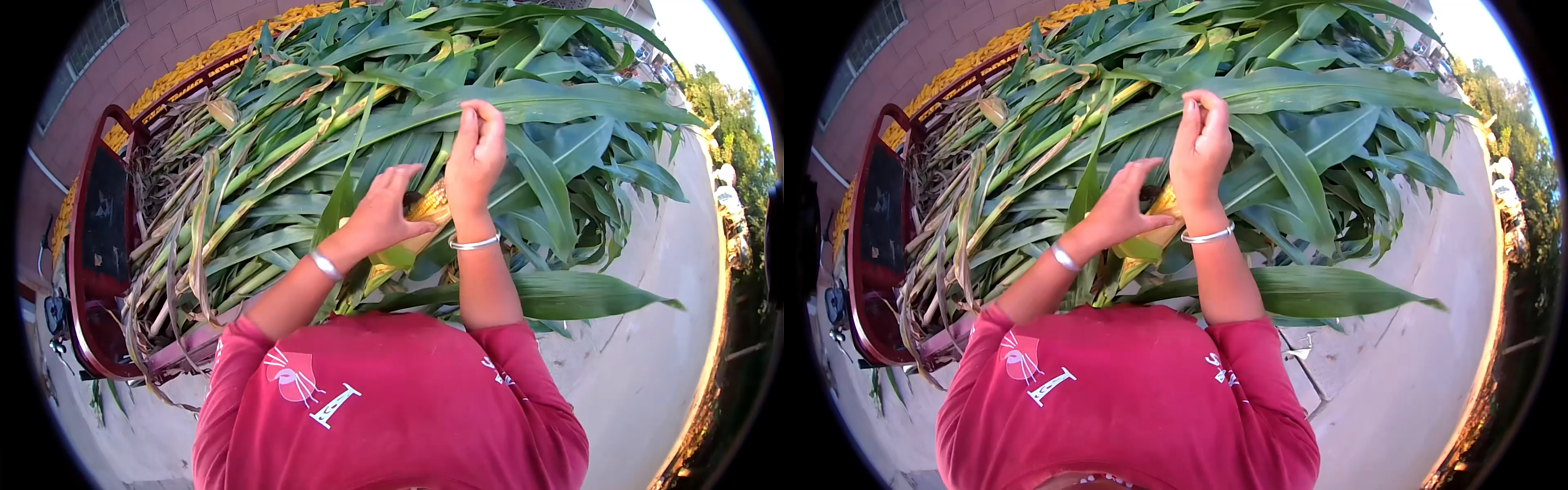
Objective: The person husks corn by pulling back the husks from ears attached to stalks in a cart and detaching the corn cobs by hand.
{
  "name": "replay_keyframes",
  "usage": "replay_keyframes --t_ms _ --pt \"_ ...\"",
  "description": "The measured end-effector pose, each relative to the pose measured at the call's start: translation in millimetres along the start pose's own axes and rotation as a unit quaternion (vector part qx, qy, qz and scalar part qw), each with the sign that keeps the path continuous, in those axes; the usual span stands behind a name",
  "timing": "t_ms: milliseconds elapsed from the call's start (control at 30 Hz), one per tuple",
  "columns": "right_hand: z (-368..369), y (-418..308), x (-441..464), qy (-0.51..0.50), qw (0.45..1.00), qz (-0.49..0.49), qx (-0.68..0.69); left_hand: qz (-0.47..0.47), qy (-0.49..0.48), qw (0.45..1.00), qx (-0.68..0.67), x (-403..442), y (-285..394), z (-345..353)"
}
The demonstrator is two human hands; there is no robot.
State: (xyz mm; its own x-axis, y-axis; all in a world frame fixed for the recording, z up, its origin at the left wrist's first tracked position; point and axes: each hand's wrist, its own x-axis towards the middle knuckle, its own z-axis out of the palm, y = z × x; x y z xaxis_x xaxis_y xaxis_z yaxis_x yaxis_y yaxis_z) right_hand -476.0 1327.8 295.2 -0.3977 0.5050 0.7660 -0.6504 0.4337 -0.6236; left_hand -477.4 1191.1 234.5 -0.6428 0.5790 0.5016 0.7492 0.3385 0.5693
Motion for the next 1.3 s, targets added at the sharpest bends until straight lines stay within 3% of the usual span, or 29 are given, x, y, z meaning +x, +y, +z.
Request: replay_keyframes --t_ms 33,67,100,167,233,333,367,467,533,567,700,833,900,933,1000,1133,1300 --pt "1 13 -1 -0.03 0.999 0.007 -0.022 0.017 -0.024 0.999 0.035 -7 -29 40" --pt "0 34 -4 -0.027 0.998 0.056 0.012 -0.096 -0.183 0.978 0.02 -12 -25 57" --pt "-4 54 -7 -0.02 0.994 0.101 0.047 -0.061 -0.17 0.984 -0.003 -32 -39 99" --pt "-43 61 -17 -0.02 0.989 0.134 0.059 0.069 -0.258 0.936 0.228 -64 -97 167" --pt "-106 81 -30 0.052 0.992 0.071 -0.087 0.139 -0.217 0.942 0.215 -65 -89 152" --pt "-204 113 -81 0.146 0.968 0.185 -0.085 0.153 -0.203 0.932 0.257 -43 -84 130" --pt "-234 128 -107 0.147 0.957 0.146 -0.203 0.16 -0.215 0.93 0.251 -42 -80 128" --pt "-323 193 -223 0.194 0.898 0.261 -0.296 0.136 -0.194 0.955 0.177 -39 -77 127" --pt "-332 190 -273 0.179 0.871 0.374 -0.262 0.13 -0.212 0.952 0.176 -40 -74 126" --pt "-327 194 -285 0.183 0.87 0.375 -0.262 0.117 -0.215 0.953 0.177 -39 -73 125" --pt "-287 227 -308 0.018 0.857 0.483 -0.177 0.103 -0.224 0.956 0.161 -46 -70 123" --pt "-247 286 -302 0.086 0.808 0.582 -0.041 0.094 -0.221 0.957 0.161 -52 -58 114" --pt "-236 304 -291 0.177 0.752 0.629 0.089 0.081 -0.225 0.96 0.143 -58 -51 108" --pt "-231 313 -288 0.175 0.753 0.627 0.091 0.072 -0.232 0.959 0.146 -60 -46 105" --pt "-223 331 -279 0.243 0.697 0.653 0.17 0.073 -0.227 0.96 0.146 -63 -38 98" --pt "-212 325 -280 0.2 0.742 0.563 0.304 0.058 -0.229 0.964 0.122 -63 -18 83" --pt "-233 256 -287 0.175 0.741 0.547 0.348 0.048 -0.229 0.971 0.057 -47 8 80"
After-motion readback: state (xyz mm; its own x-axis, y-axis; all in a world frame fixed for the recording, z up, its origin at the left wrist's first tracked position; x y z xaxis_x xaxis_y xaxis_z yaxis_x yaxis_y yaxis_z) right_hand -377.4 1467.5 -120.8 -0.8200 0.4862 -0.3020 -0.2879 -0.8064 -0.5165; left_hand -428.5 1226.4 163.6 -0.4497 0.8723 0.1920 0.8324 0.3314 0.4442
